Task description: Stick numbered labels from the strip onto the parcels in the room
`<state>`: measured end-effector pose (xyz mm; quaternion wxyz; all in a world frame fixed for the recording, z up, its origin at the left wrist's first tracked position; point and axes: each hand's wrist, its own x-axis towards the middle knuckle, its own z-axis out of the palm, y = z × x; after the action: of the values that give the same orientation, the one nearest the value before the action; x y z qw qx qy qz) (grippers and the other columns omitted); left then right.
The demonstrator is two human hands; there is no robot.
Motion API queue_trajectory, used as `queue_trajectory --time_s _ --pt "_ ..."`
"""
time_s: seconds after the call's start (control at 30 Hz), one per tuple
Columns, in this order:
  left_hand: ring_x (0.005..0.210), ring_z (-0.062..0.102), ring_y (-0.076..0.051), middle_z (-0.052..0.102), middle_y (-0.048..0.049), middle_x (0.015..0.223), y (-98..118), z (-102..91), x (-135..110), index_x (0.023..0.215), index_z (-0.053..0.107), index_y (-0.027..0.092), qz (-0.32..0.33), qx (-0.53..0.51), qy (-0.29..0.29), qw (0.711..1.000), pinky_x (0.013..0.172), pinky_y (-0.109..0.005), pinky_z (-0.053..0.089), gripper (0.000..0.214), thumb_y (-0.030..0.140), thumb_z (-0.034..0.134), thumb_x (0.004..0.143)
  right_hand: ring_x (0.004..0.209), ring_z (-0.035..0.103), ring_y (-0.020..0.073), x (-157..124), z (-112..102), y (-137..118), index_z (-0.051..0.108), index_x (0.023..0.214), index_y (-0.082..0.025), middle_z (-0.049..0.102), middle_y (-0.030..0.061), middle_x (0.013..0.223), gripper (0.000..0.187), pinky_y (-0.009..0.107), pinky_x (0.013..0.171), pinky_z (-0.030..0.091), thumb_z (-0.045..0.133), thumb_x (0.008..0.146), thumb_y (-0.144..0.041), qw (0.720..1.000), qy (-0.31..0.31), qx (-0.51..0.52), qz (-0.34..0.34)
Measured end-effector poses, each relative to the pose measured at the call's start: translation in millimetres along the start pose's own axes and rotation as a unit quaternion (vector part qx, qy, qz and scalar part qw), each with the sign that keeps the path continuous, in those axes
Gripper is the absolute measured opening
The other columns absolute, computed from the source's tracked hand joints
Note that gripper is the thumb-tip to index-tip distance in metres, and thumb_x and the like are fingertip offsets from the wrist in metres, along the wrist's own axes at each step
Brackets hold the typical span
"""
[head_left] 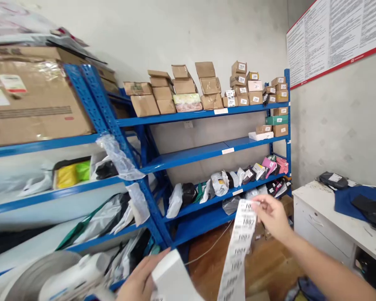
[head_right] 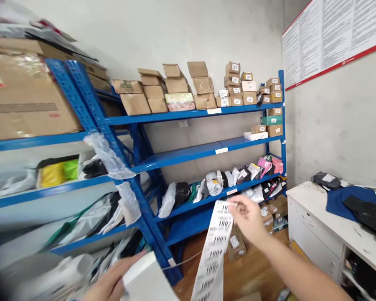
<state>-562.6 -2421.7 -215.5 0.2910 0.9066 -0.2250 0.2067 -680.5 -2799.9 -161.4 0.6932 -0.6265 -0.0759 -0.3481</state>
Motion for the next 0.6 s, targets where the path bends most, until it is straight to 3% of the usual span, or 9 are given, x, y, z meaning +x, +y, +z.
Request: queue_trajectory --time_s 0.13,0.27,0.33,0.4,0.47,0.53,0.6 --pt "0.107 0.067 -0.026 0.073 -0.0038 0.116 23.3 12.9 87.0 0.111 0.076 0.026 0.015 -0.066 -0.014 0.998 0.097 -0.034 0.052 0.047 0.037 0.042 0.080 0.047 0.046 0.0078 88.6 -3.0 -7.3 0.068 0.087 -0.019 0.063 0.0001 0.069 0.039 0.022 0.043 0.042 0.078 0.072 -0.053 1.000 0.013 0.015 -0.016" --pt "0.111 0.065 -0.027 0.072 -0.0073 0.116 62.8 34.5 132.3 0.106 0.078 0.024 0.086 -0.129 -0.186 0.970 0.102 -0.038 0.049 0.045 0.042 0.041 0.088 0.044 0.045 0.0058 136.6 6.7 -1.5 0.067 0.084 -0.018 0.063 -0.0008 0.069 0.039 0.020 0.041 0.039 0.079 0.069 -0.052 0.997 -0.082 0.007 -0.007" --pt "0.119 0.062 -0.029 0.069 -0.0076 0.124 81.1 48.8 147.6 0.108 0.078 0.025 0.107 -0.161 -0.227 0.955 0.109 -0.041 0.044 0.045 0.048 0.044 0.089 0.044 0.046 0.0064 150.1 19.4 9.8 0.067 0.085 -0.018 0.060 -0.0032 0.062 0.035 0.020 0.041 0.039 0.078 0.072 -0.049 0.990 -0.138 0.000 0.001" --pt "0.131 0.053 -0.030 0.060 -0.0076 0.140 98.1 63.8 164.0 0.127 0.068 0.025 0.090 -0.239 -0.188 0.948 0.114 -0.042 0.039 0.053 0.055 0.046 0.089 0.044 0.048 0.0071 162.2 34.5 25.6 0.067 0.087 -0.019 0.058 -0.0044 0.059 0.032 0.021 0.044 0.040 0.076 0.075 -0.047 0.982 -0.186 0.001 0.007" --pt "0.132 0.053 -0.030 0.052 -0.0106 0.147 114.3 77.5 183.6 0.147 0.047 0.022 0.044 -0.346 -0.136 0.927 0.110 -0.040 0.044 0.072 0.061 0.049 0.087 0.045 0.050 0.0078 176.2 48.9 44.0 0.067 0.088 -0.019 0.056 -0.0049 0.057 0.030 0.021 0.046 0.042 0.074 0.078 -0.046 0.978 -0.208 0.010 0.003" --pt "0.115 0.065 -0.031 0.060 -0.0151 0.138 128.7 88.5 206.4 0.149 0.041 0.019 -0.015 -0.416 -0.115 0.902 0.093 -0.038 0.056 0.087 0.067 0.059 0.079 0.046 0.051 0.0080 194.3 60.3 62.5 0.066 0.089 -0.019 0.056 -0.0052 0.058 0.030 0.021 0.047 0.042 0.073 0.078 -0.047 0.977 -0.211 0.024 -0.005" --pt "0.089 0.073 -0.029 0.073 -0.0143 0.112 139.5 96.8 232.6 0.136 0.054 0.015 -0.073 -0.432 -0.087 0.895 0.075 -0.036 0.060 0.088 0.070 0.068 0.068 0.045 0.052 0.0081 218.7 67.8 78.9 0.065 0.089 -0.019 0.055 -0.0057 0.057 0.029 0.021 0.047 0.041 0.072 0.079 -0.046 0.975 -0.217 0.034 -0.015"
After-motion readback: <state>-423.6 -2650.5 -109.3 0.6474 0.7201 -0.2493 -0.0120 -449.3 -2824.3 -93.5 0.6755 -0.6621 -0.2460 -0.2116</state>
